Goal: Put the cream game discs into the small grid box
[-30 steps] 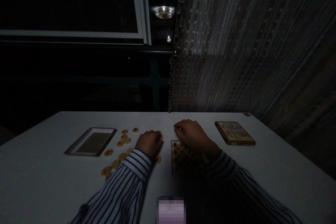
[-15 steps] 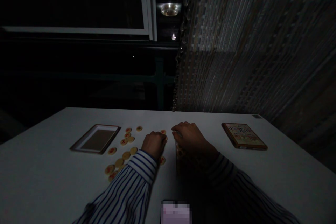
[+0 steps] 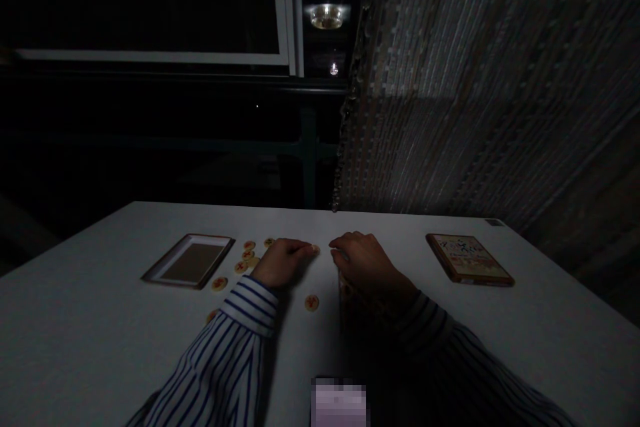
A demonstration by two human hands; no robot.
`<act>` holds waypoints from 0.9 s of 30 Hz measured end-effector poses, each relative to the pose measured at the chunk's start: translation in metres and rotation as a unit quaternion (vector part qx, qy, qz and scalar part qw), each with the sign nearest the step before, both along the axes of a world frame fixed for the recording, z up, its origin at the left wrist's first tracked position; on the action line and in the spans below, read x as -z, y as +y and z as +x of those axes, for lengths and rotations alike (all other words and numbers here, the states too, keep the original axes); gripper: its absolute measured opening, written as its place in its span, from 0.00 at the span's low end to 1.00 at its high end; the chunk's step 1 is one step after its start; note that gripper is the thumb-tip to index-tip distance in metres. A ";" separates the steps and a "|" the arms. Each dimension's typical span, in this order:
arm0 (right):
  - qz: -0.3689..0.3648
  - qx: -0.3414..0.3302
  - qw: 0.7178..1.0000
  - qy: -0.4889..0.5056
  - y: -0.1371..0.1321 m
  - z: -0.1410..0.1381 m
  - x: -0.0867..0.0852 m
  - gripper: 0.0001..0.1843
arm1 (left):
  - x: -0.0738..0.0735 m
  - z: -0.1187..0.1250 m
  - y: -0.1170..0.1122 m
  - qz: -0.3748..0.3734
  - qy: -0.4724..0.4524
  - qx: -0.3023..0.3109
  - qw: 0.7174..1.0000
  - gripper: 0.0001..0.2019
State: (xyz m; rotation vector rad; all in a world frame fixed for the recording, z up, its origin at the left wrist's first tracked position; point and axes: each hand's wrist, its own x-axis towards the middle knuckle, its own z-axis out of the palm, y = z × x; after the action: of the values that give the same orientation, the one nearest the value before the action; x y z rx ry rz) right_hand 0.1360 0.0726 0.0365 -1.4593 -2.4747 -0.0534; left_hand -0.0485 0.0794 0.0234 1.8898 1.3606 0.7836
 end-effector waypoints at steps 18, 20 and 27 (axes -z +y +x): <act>-0.013 -0.077 0.989 0.129 0.000 -0.015 0.014 0.16 | -0.008 -0.001 -0.003 -0.098 -0.074 -0.002 0.992 0.19; -0.016 -0.079 0.989 0.127 0.000 -0.015 0.013 0.15 | -0.007 -0.001 -0.003 -0.100 -0.083 0.001 0.992 0.19; 0.022 -0.080 0.989 0.119 -0.001 -0.015 0.014 0.14 | -0.008 0.000 -0.004 -0.104 -0.074 0.010 0.992 0.19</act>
State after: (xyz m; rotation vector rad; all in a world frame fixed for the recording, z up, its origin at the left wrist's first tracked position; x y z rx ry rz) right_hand 0.1206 0.0711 0.0227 -1.1704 -2.3695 0.0921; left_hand -0.0484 0.0754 0.0312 1.6492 1.2768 0.7270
